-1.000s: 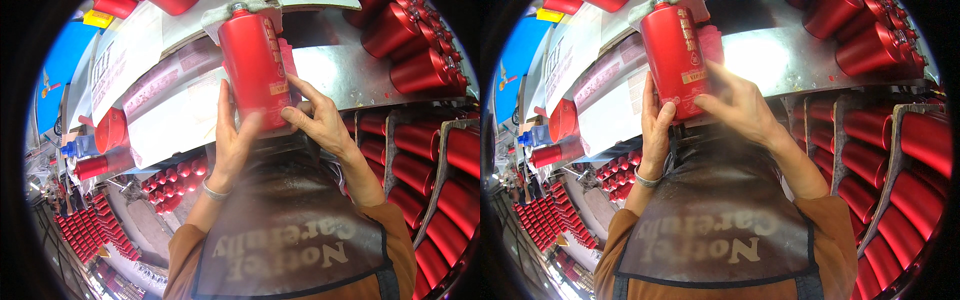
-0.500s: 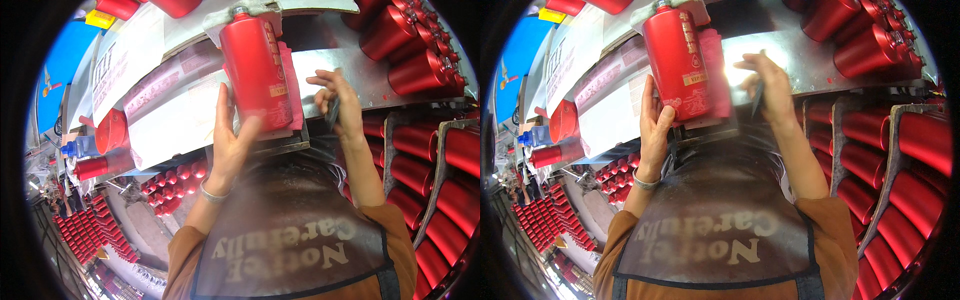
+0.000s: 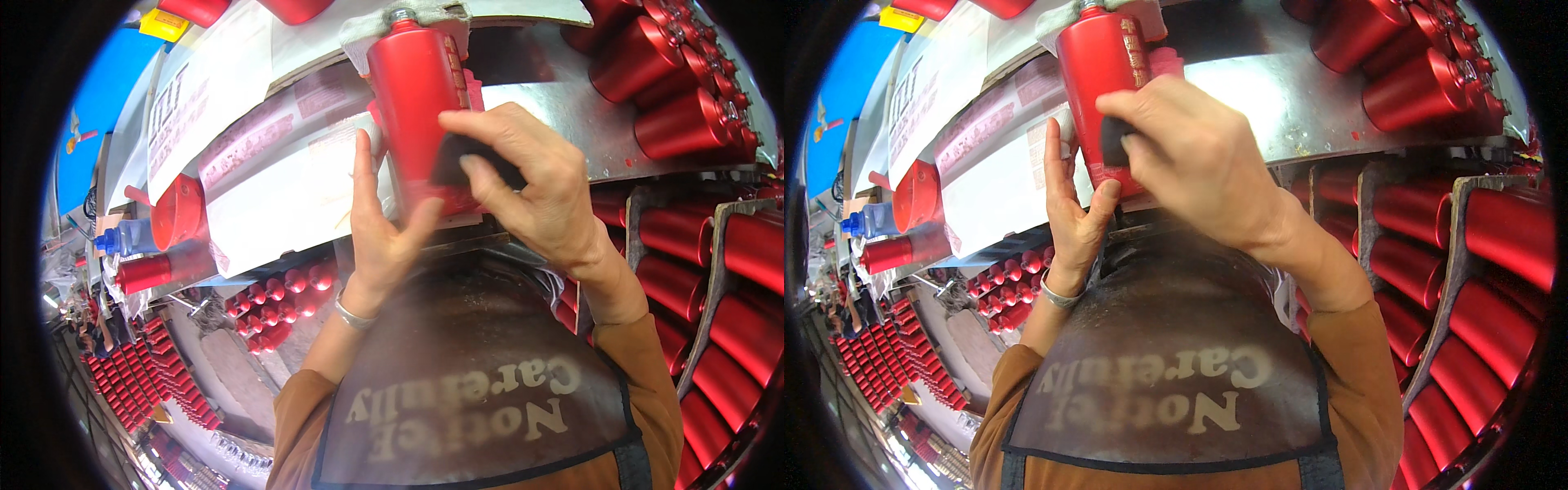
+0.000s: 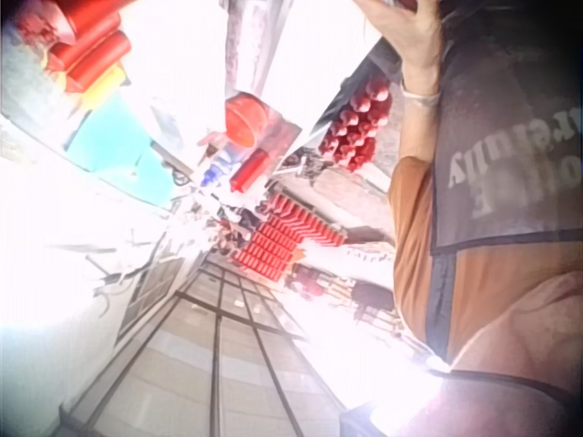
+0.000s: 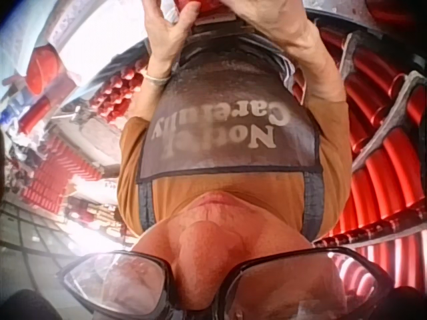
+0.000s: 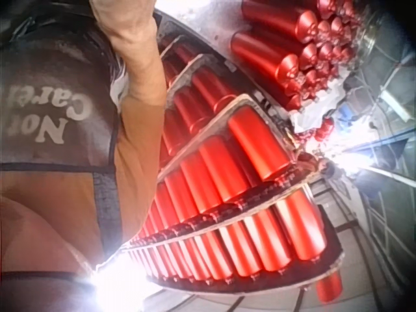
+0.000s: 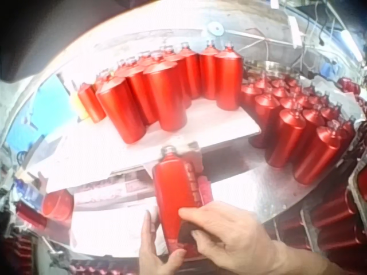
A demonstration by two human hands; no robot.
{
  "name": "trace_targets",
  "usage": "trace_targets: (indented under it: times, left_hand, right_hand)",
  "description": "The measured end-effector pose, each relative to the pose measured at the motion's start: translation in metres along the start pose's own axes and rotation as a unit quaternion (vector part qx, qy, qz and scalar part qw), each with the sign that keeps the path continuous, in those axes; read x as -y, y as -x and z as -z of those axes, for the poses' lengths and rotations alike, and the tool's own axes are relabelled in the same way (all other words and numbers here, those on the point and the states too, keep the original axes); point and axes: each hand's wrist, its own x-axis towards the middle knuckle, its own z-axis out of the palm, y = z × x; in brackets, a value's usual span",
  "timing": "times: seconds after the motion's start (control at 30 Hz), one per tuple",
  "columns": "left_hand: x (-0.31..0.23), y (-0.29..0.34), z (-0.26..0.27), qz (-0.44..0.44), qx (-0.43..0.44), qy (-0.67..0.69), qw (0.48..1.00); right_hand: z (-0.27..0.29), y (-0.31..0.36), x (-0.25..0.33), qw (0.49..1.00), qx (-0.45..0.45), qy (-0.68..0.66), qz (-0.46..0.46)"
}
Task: The person applies printed labels to red cylindrical containers using a handheld applicator. They pick up each container, position the label, and smooth it onto the surface before placing the container back on the table.
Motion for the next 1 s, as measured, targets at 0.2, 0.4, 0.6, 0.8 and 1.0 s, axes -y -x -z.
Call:
trace_targets:
  times: [0.2,0.4,0.6,0.8,1.0]
  left_hand:
    - [0.003,0.0,0.003,-0.043,-0.004,-0.022,0.999]
    - [-0.015,-0.002,0.008,-0.148,0.029,-0.228,0.962]
    - [-0.022,-0.01,0.002,-0.155,0.013,-0.269,0.95]
    - [0.006,-0.003,-0.002,-0.085,0.013,-0.086,0.993]
    - [0.018,0.004,0.0,-0.068,0.006,-0.081,0.994]
  right_hand:
    - [0.006,0.019,0.0,0.993,-0.052,0.042,0.094]
    - [0.003,0.046,0.013,0.978,0.032,-0.059,0.196]
    - [0.004,0.047,0.017,0.992,0.005,-0.063,0.107]
    - [0.007,0.06,0.017,0.933,-0.11,-0.222,-0.263]
    - [-0.003,0.053,0.001,0.991,0.005,-0.041,-0.125]
